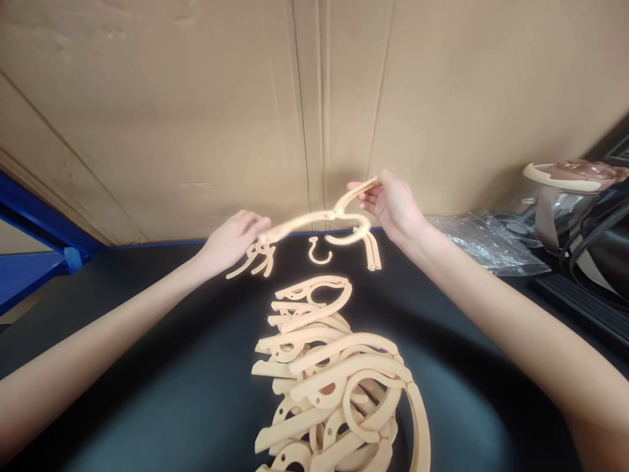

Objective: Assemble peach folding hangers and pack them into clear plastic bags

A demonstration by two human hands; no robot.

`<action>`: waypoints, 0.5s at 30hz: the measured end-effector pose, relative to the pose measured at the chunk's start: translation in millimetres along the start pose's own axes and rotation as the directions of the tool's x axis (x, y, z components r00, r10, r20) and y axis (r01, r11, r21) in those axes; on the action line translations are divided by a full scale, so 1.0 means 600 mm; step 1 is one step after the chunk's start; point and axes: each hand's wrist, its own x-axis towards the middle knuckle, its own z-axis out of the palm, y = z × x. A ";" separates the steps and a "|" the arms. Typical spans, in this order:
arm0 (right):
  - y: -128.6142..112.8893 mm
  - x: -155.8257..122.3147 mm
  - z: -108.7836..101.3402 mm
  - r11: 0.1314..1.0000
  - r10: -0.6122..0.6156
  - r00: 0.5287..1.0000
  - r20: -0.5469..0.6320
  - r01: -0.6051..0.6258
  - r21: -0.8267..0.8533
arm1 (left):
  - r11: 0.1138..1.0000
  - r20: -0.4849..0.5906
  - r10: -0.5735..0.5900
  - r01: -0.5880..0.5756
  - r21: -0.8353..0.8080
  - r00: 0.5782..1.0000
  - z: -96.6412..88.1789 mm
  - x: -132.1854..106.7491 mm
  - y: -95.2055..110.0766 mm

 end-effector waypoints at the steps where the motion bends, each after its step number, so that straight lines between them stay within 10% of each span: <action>1: 0.000 -0.007 0.003 0.999 0.014 1.000 -0.004 -0.014 0.040 | 0.995 0.074 0.001 0.006 -0.102 0.997 0.004 -0.002 0.008; 5: 0.002 -0.030 0.009 0.964 0.129 0.992 -0.012 -0.122 0.235 | 0.617 0.419 -0.017 0.339 -0.711 0.908 0.010 -0.009 0.029; 8: 0.004 -0.034 0.005 0.937 0.170 0.984 -0.050 -0.146 0.317 | 0.324 0.457 -0.013 0.436 -0.840 0.890 0.003 -0.013 0.030; 15: -0.001 -0.043 0.019 0.903 0.226 0.961 -0.158 -0.146 0.404 | 0.391 0.639 0.163 0.546 -0.741 0.751 0.001 -0.027 0.040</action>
